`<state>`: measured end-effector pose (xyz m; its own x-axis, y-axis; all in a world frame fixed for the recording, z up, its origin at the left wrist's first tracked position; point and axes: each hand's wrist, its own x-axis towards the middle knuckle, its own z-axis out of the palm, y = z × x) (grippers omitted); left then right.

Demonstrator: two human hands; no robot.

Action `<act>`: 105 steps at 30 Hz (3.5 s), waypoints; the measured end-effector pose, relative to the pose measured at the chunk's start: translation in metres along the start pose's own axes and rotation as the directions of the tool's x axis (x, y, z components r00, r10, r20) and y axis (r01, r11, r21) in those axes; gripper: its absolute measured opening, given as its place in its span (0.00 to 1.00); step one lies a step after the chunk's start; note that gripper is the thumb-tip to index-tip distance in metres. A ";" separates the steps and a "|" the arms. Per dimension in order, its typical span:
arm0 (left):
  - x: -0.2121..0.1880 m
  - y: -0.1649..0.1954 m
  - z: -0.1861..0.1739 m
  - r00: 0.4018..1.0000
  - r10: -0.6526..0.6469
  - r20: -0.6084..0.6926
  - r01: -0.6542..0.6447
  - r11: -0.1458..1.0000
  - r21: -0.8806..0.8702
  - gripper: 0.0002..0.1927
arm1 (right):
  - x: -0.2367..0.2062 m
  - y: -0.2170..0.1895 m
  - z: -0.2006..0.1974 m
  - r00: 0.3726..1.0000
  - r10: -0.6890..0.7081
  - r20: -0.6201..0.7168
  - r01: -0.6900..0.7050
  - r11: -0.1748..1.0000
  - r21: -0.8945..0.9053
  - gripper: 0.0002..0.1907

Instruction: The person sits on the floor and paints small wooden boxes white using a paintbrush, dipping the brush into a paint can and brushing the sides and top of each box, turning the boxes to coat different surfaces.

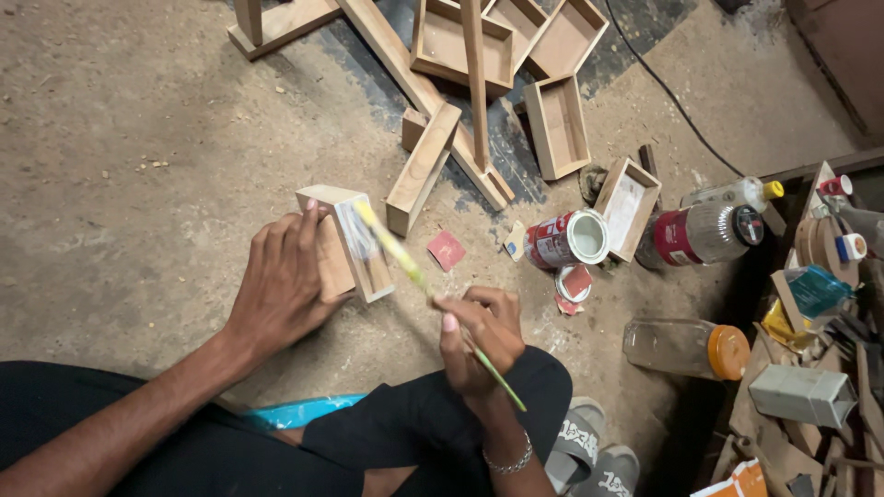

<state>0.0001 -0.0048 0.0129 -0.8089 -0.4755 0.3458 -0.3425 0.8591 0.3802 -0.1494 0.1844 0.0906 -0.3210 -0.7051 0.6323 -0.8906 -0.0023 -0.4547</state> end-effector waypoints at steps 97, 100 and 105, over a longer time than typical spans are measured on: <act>0.004 -0.012 -0.002 0.993 -0.115 -0.019 0.114 0.992 -0.045 0.66 | 0.017 -0.019 -0.023 0.973 0.002 0.231 -0.046 0.981 0.186 0.09; 0.004 -0.013 -0.002 0.993 -0.117 -0.020 0.116 0.991 -0.059 0.65 | 0.015 -0.022 -0.026 0.989 -0.003 0.148 -0.025 0.981 0.190 0.08; 0.006 -0.012 -0.003 0.988 -0.153 -0.004 0.152 0.987 -0.044 0.66 | 0.019 -0.013 -0.010 0.979 -0.064 0.191 0.040 0.991 0.128 0.07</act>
<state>0.0005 -0.0190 0.0128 -0.7450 -0.6020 0.2873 -0.4404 0.7674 0.4660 -0.1472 0.1780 0.1146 -0.1954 -0.8261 0.5286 -0.8543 -0.1213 -0.5054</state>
